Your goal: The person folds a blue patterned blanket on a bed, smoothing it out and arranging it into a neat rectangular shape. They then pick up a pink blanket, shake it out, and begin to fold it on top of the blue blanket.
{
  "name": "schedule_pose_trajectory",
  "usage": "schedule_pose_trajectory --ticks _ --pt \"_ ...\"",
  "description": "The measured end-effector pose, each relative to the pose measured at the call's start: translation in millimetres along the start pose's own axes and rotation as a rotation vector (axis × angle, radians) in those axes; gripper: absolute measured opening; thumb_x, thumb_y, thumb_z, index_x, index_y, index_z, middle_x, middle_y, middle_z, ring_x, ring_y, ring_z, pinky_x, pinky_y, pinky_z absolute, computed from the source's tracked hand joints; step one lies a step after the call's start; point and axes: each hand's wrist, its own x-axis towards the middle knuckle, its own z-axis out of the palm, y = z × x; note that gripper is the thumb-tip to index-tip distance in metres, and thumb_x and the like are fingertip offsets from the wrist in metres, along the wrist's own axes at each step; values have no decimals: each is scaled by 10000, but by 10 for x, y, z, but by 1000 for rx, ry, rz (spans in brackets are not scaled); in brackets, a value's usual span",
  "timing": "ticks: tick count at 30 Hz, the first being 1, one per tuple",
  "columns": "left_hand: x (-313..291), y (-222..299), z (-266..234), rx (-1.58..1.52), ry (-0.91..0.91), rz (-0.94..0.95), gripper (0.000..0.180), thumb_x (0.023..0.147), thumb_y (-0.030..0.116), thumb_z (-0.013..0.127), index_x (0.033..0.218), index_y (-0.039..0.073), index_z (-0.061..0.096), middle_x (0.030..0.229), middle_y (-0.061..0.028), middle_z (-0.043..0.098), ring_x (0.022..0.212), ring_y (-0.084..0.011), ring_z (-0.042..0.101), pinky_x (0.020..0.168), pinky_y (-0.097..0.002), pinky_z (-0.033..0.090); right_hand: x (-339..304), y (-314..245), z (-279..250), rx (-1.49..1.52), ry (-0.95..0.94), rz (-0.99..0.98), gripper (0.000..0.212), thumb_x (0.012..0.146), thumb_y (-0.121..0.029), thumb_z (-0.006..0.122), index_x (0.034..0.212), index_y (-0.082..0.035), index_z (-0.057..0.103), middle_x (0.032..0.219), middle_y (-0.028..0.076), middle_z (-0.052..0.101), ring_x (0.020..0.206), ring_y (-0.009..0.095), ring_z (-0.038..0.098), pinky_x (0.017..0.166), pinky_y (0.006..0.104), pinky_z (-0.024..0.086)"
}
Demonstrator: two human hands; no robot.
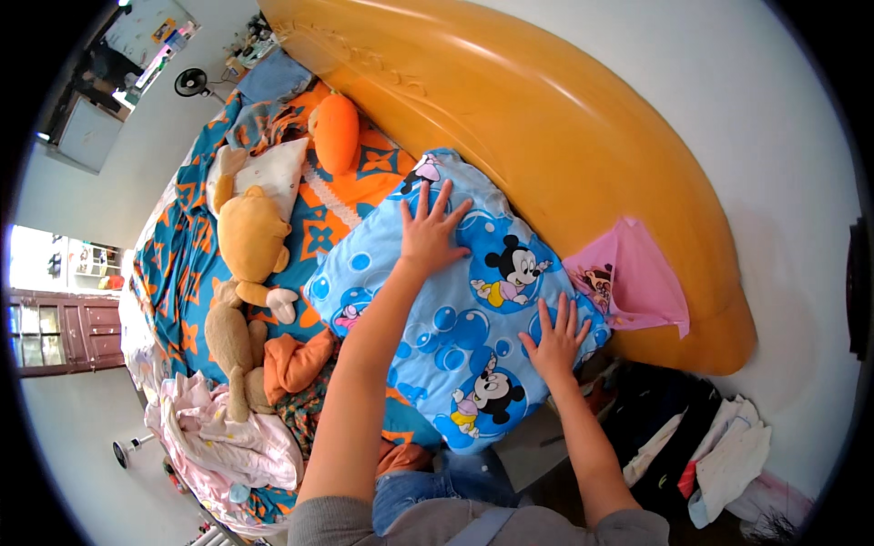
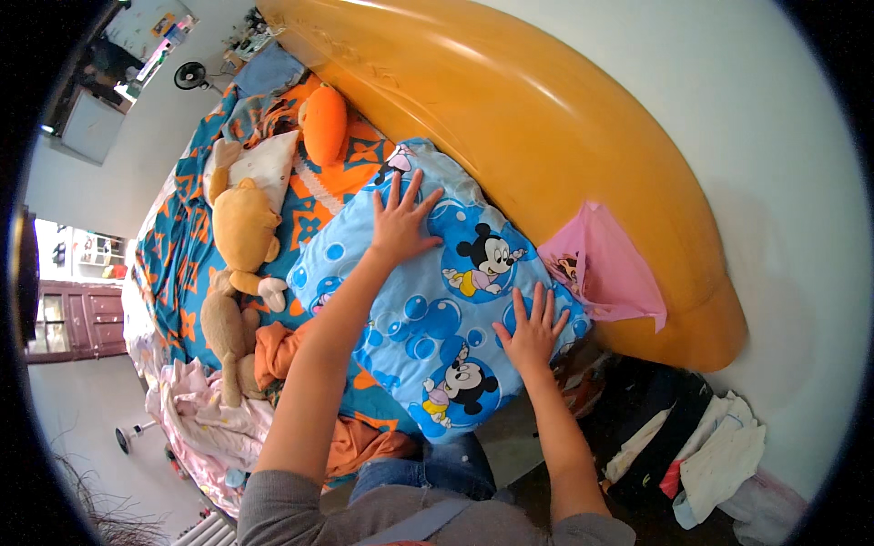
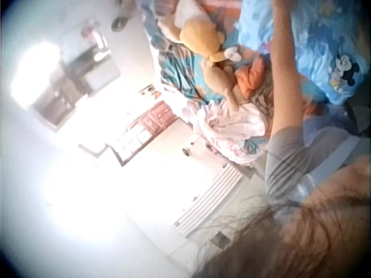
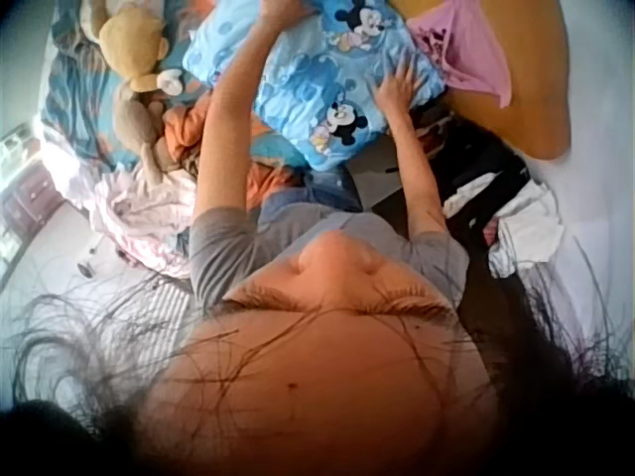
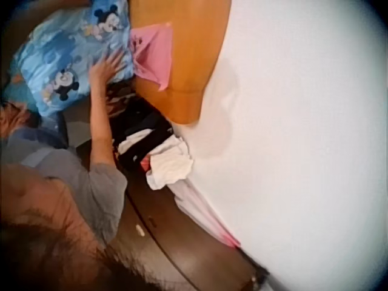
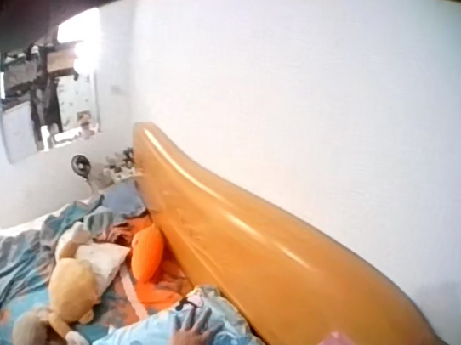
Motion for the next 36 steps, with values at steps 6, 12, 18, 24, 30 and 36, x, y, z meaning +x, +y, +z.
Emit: schedule_pose_trajectory --ticks 6,12,18,24,30,36 --pt "393 -78 352 22 -50 -63 772 712 625 621 1390 367 358 1518 -57 201 1376 -400 168 1005 -672 212 12 37 196 48 -27 36 749 794 -545 593 1424 -250 316 1494 157 199 1366 380 181 1031 653 57" --pt "451 -82 745 91 -38 -96 702 763 627 559 1383 363 363 1505 -53 233 1352 -409 215 995 -664 226 81 -30 304 83 -121 111 739 797 -518 603 1421 -244 318 1490 148 197 1358 384 171 1037 643 25" --pt "242 -93 710 -26 49 -76 627 821 500 563 1384 296 375 1496 -84 246 1333 -416 250 1003 -625 265 126 -71 365 43 -132 118 723 811 -528 581 1426 -262 309 1500 124 183 1371 366 150 1040 634 -9" --pt "-837 -59 238 -279 15 47 629 813 331 623 1385 234 378 1491 -102 249 1363 -366 227 1041 -582 248 129 -96 100 53 -196 173 720 825 -486 581 1436 -255 280 1516 119 146 1390 354 117 1048 640 34" --pt "-2464 97 0 -218 -6 -156 657 790 264 652 1387 245 378 1496 -80 244 1376 -359 201 1023 -622 230 -214 -735 -329 132 -55 6 751 812 -431 631 1437 -210 278 1521 134 127 1389 385 103 1000 703 112" --pt "-3594 427 138 -414 -124 -316 675 792 290 651 1398 263 355 1498 -56 238 1374 -351 213 1018 -630 241 -954 -1579 -272 56 -158 -301 925 687 -505 721 1441 -222 267 1517 129 141 1388 396 103 1004 699 123"
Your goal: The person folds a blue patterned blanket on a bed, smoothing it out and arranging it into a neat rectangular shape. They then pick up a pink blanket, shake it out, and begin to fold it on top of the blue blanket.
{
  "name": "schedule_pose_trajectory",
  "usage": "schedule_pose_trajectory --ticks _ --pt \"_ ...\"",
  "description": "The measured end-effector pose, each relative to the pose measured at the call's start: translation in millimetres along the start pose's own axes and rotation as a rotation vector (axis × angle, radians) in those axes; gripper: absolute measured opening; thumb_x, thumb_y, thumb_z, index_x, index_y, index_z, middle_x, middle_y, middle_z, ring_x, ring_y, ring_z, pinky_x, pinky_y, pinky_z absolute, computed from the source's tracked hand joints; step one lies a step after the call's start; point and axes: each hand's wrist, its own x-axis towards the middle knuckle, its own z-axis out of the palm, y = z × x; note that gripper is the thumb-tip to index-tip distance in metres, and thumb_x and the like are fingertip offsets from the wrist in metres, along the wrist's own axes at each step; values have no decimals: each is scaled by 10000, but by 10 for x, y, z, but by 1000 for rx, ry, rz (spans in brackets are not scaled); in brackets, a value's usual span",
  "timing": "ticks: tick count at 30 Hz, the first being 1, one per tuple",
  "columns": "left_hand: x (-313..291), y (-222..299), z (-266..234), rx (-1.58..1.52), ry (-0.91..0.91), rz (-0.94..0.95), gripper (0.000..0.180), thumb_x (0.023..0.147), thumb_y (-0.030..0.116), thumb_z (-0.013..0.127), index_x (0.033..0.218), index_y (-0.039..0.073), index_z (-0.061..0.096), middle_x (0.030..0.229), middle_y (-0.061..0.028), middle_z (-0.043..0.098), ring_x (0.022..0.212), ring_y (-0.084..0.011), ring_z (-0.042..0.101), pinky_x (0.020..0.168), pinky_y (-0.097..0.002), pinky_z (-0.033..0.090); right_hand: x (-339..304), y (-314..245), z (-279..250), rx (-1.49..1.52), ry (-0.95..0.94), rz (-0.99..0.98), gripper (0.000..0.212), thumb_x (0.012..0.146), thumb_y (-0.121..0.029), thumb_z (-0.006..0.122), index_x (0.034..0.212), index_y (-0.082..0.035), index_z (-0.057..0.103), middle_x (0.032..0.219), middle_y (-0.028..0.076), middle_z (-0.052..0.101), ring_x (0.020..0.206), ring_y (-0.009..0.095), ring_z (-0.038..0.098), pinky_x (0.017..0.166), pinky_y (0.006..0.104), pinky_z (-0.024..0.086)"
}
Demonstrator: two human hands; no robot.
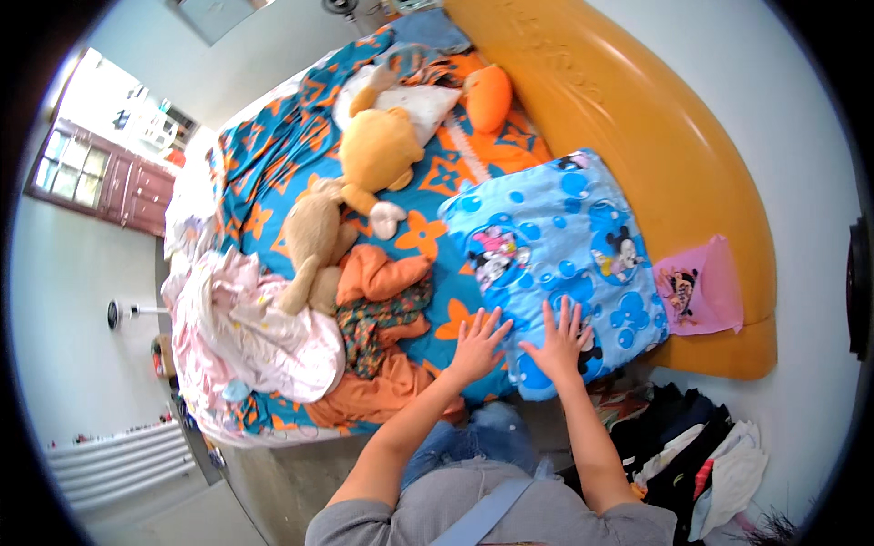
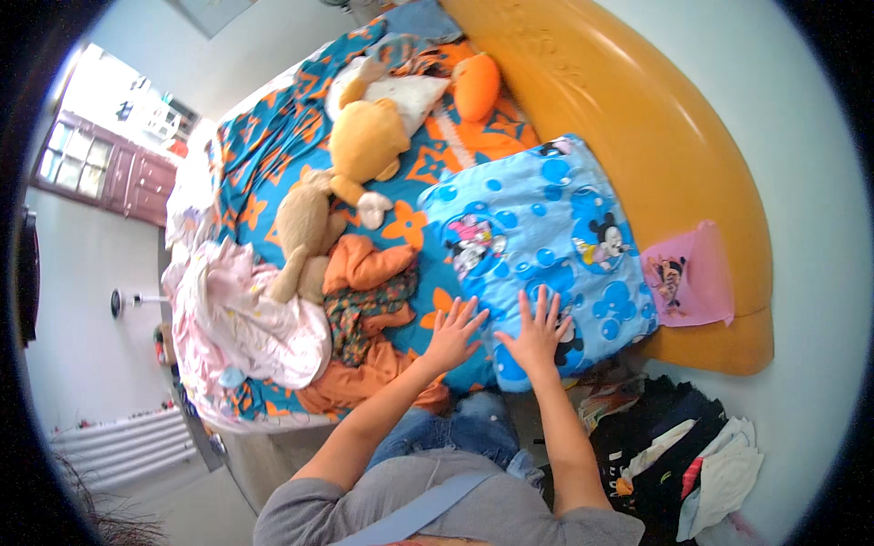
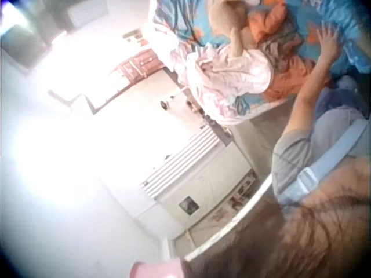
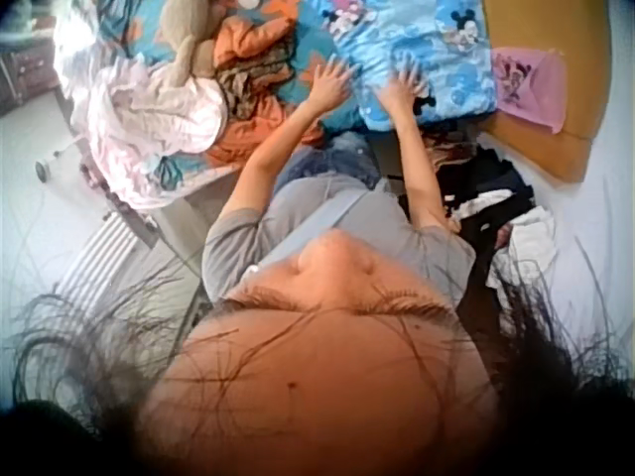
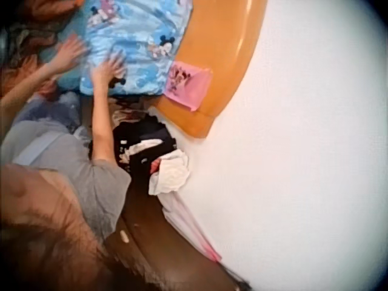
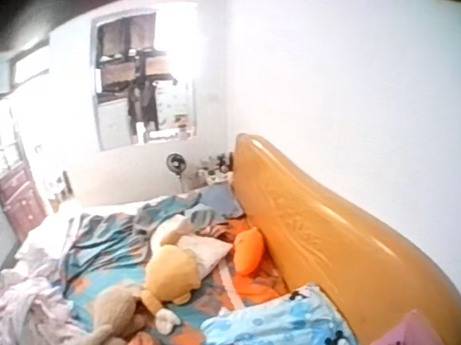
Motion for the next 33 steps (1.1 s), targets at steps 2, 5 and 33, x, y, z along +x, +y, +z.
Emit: schedule_pose_trajectory --ticks 2,5,33 --pt "-277 -76 8 12 8 -39 675 811 292 634 1411 246 327 1505 -52 222 1379 -342 202 1023 -626 239 -1 -96 156 -43 -17 15 939 675 -507 730 1440 -224 266 1516 126 149 1389 391 108 1004 697 133" --pt "-713 -257 -5 4 54 -89 678 801 288 640 1405 204 343 1488 -58 261 1376 -324 221 1023 -618 242 22 -109 294 -130 -15 46 952 669 -497 742 1441 -227 253 1510 115 168 1382 385 136 996 693 178" --pt "-2679 -1455 -109 -259 61 -400 668 867 364 551 1408 71 291 1482 -133 256 1371 -346 215 1036 -585 247 -1294 -1763 778 -36 -487 141 848 793 -452 646 1454 -159 203 1538 87 58 1407 328 69 1035 654 181"
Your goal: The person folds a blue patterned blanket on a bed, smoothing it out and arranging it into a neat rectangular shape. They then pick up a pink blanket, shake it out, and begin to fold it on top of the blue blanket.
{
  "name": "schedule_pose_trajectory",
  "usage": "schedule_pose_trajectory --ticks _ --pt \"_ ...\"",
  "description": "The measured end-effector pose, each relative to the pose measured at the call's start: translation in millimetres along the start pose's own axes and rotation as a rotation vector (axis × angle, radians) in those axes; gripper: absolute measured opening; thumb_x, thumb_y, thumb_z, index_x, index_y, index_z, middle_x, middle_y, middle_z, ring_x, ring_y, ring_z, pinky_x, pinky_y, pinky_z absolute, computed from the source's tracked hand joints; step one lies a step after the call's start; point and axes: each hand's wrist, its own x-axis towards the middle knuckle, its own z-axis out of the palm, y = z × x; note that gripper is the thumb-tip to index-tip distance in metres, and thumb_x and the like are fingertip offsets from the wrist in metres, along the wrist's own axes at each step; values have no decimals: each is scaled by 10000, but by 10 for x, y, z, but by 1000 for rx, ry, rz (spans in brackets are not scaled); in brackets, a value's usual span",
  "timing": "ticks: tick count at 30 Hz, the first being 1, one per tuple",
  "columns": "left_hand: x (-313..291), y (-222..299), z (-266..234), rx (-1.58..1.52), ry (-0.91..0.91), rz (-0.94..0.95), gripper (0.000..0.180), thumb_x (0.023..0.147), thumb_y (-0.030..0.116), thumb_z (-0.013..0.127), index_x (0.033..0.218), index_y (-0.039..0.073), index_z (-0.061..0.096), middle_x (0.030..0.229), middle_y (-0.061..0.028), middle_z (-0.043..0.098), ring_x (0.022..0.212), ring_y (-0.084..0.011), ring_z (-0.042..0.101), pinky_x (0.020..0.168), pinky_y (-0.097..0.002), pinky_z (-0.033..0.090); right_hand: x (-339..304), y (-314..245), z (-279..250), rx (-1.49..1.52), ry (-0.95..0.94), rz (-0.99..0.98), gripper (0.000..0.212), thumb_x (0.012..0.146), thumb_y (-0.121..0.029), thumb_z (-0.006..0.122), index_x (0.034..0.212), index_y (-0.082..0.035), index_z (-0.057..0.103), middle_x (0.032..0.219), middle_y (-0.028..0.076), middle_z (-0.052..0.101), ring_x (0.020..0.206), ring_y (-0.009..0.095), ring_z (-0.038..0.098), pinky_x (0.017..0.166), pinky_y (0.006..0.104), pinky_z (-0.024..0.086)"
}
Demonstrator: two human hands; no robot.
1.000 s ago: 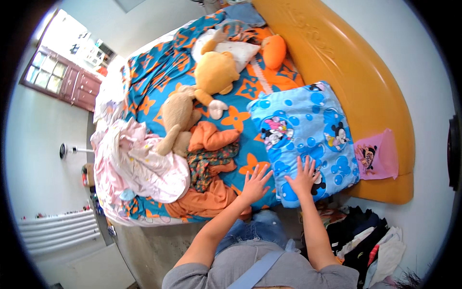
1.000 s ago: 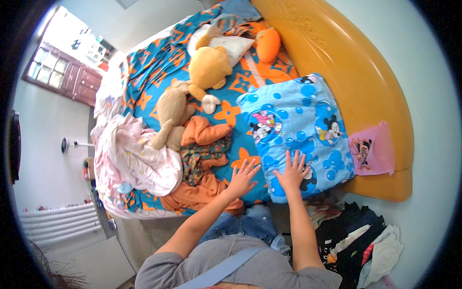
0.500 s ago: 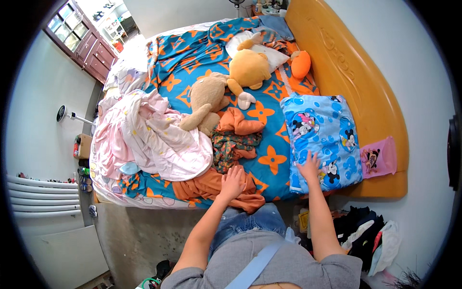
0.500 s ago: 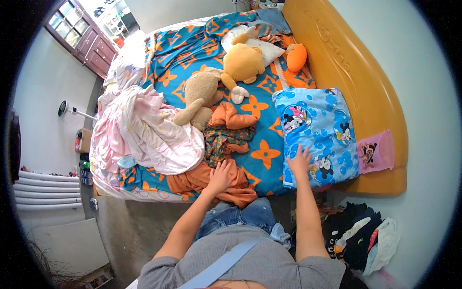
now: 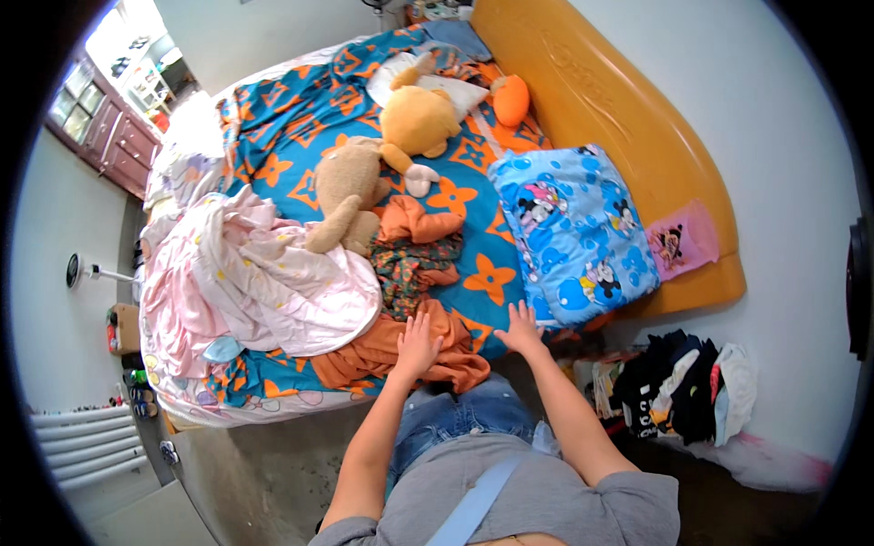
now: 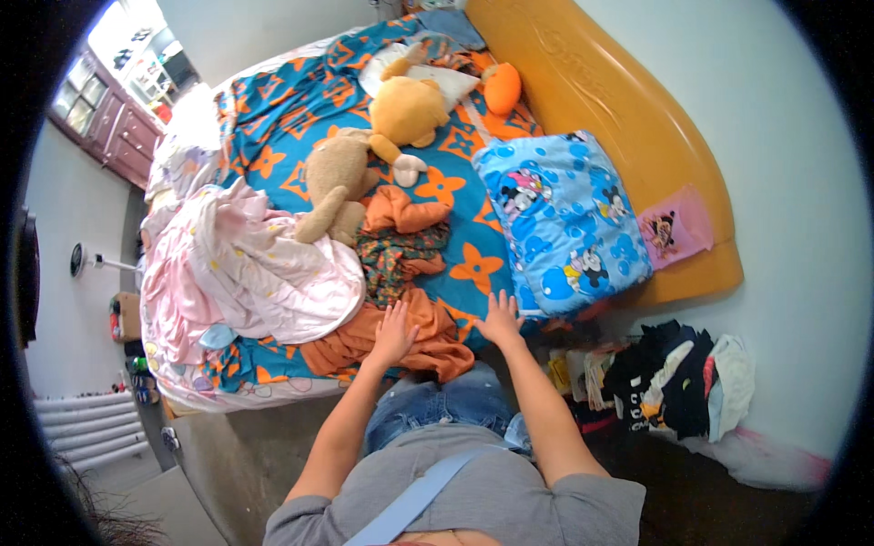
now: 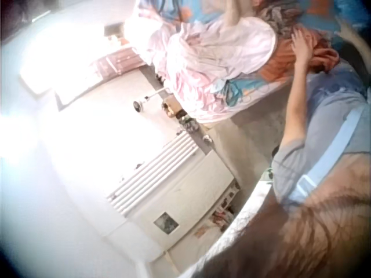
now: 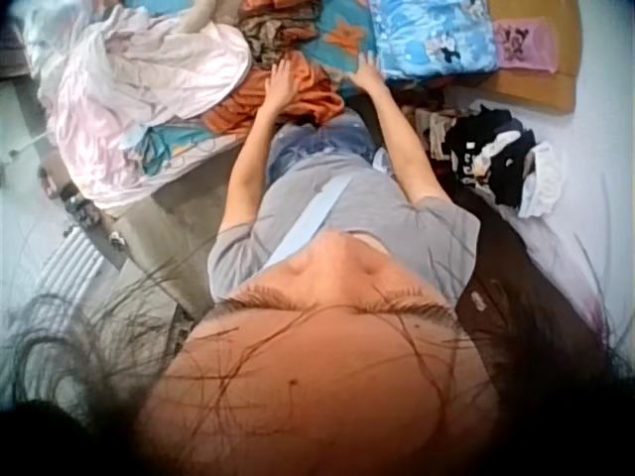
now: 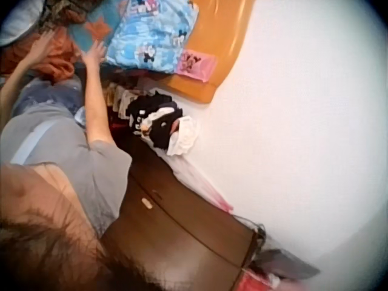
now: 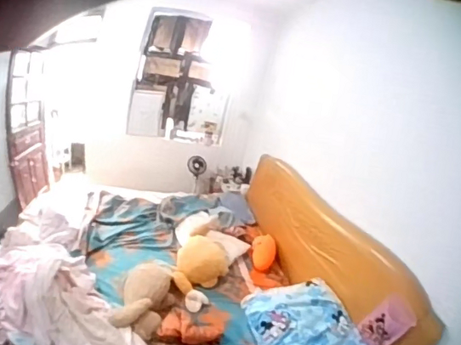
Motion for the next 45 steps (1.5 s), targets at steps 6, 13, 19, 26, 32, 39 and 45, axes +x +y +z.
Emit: schedule_pose_trajectory --ticks 6,13,19,26,32,39,45 --pt "411 569 235 18 -14 250 650 878 374 540 1404 71 308 1461 -185 277 1359 -386 222 1040 -537 263 -171 314 245 1 19 72 819 824 -389 646 1463 -168 183 1542 67 23 1410 315 52 1052 629 185" --pt "1186 1533 588 -107 -114 525 711 823 323 632 1425 157 293 1468 -210 239 1322 -449 261 975 -547 354 39 795 831 588 -53 300 920 778 -452 668 1468 -132 151 1541 90 33 1410 319 57 1056 611 184" --pt "1647 2447 800 100 -172 706 791 735 255 718 1411 302 310 1497 -193 156 1265 -562 261 968 -550 386 690 1146 1573 1421 169 468 998 726 -368 724 1471 -108 113 1527 151 53 1386 340 146 1078 506 238" --pt "1930 2393 1006 145 -369 649 815 734 287 742 1422 299 305 1511 -204 92 1307 -561 160 1069 -545 248 1306 1075 1454 2278 472 591 695 792 -130 674 1387 -135 315 1430 113 323 1182 314 450 946 476 400" --pt "1937 2600 1174 106 -319 735 826 740 379 733 1431 263 295 1510 -232 54 1331 -548 92 1077 -557 194 1439 1578 1807 1294 676 533 482 859 -344 549 1217 -26 493 1175 230 540 1086 418 499 884 470 407" --pt "1915 2562 1160 -59 -101 716 603 737 412 727 1241 162 509 1481 -272 143 1296 -599 112 1030 -605 237 936 1505 1442 1097 763 320 391 824 -233 607 1127 4 539 1077 262 569 994 438 533 830 481 435" --pt "1838 2383 1210 -40 -244 634 627 763 398 711 1250 114 438 1474 -281 149 1322 -564 89 1071 -569 168 974 1621 1622 1048 830 273 286 799 -199 612 1018 -15 600 1019 249 598 950 451 544 788 493 445"
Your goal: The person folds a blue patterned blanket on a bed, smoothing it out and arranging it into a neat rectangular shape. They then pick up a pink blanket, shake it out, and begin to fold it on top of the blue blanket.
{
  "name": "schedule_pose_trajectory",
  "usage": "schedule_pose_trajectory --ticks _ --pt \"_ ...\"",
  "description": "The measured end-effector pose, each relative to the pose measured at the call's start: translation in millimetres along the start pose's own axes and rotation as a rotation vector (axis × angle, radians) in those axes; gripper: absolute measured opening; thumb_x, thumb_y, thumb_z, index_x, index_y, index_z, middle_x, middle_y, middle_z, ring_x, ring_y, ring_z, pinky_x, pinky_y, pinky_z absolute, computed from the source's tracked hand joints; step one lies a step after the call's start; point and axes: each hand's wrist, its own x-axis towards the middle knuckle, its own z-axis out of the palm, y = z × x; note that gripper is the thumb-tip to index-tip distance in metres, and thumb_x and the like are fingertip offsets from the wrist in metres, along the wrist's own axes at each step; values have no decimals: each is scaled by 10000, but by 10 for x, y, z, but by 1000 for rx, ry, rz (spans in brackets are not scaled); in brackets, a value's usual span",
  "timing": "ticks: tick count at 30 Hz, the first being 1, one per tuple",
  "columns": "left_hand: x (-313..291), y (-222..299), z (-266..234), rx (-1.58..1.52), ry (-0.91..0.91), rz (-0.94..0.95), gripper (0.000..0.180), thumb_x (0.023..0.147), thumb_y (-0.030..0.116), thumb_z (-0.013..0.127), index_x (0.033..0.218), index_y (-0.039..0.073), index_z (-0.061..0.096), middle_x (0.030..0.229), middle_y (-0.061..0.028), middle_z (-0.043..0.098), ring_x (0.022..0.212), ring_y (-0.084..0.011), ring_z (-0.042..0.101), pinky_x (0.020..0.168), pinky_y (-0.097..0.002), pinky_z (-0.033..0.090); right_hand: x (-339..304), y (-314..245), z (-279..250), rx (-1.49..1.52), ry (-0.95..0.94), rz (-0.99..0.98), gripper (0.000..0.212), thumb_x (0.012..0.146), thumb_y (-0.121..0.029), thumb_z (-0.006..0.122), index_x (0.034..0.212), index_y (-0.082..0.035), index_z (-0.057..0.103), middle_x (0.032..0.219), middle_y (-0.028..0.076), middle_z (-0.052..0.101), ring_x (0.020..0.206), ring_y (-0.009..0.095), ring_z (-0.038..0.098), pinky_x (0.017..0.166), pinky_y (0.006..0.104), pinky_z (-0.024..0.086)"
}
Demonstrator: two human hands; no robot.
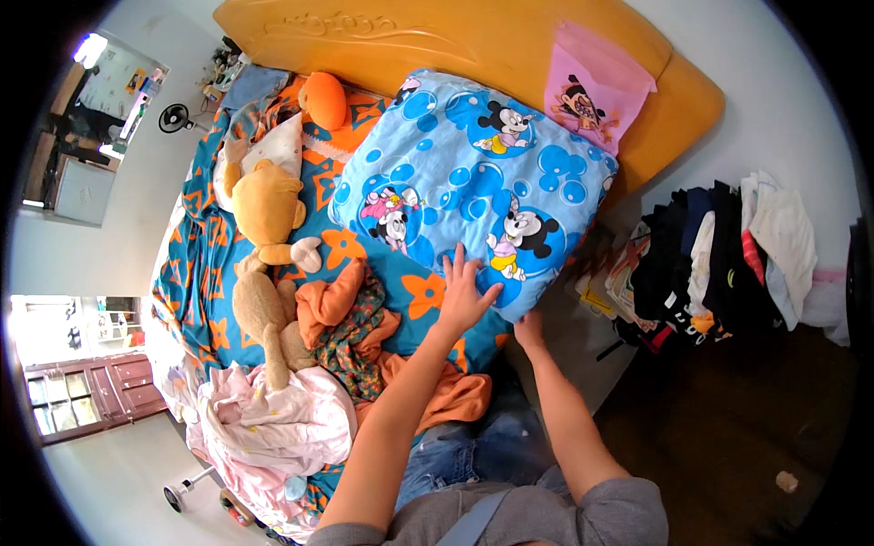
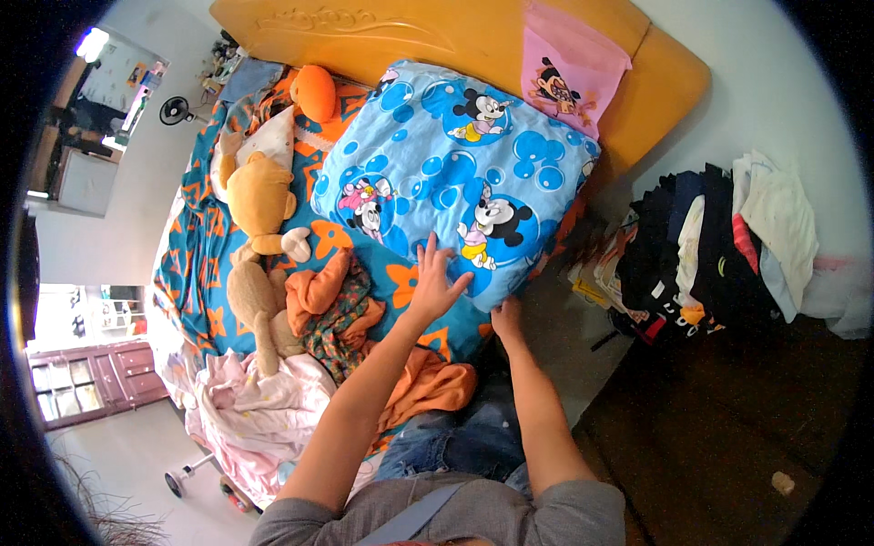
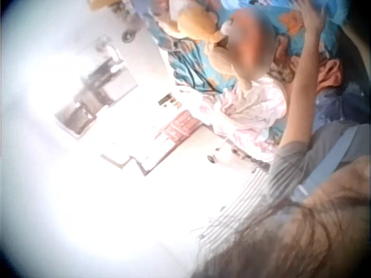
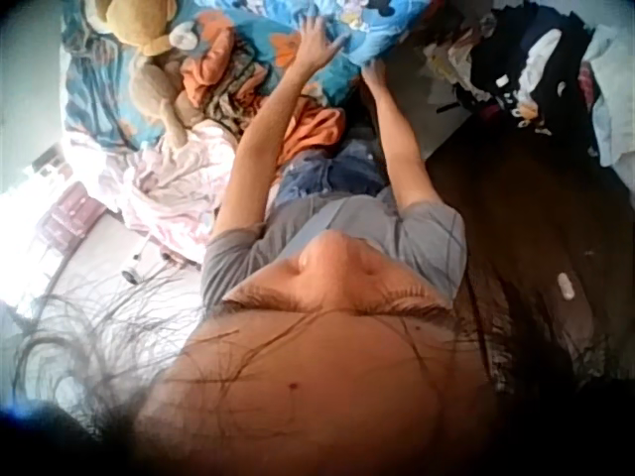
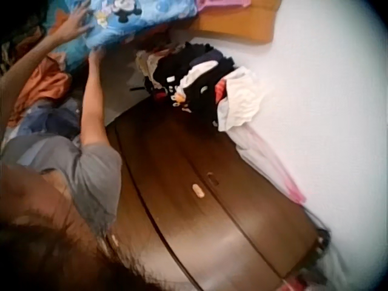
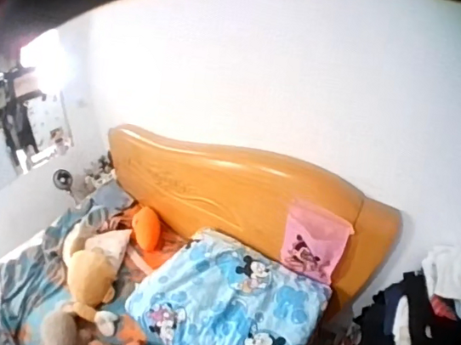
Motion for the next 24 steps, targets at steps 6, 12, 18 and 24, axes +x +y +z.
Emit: schedule_pose_trajectory --ticks 6,12,18,24 --pt "37 121 -78 1 -34 -11 764 771 385 706 1414 226 325 1458 -245 206 1322 -546 122 1051 -567 238 -79 88 -98 -36 -114 175 289 791 -197 620 1019 -20 602 946 248 605 909 442 557 767 472 456" --pt "10 39 29 36 -120 -34 705 788 398 686 1394 244 361 1473 -237 179 1318 -554 119 1049 -576 243 -118 293 -535 221 -278 426 333 884 -156 581 1176 3 556 1140 167 610 1041 268 596 846 369 477" --pt "169 -13 -126 18 82 -52 616 797 332 672 1344 205 420 1385 -230 299 1274 -461 270 1013 -525 304 137 -836 -1244 -100 192 -137 409 897 -169 565 1274 -34 482 1339 192 438 1220 348 435 980 409 370" --pt "435 16 -411 376 243 -261 630 803 439 634 1365 269 407 1483 -189 173 1331 -486 171 1003 -618 262 459 -1910 -1202 -502 35 -429 646 796 -386 658 1360 -172 428 1460 128 284 1344 400 226 1018 643 177"
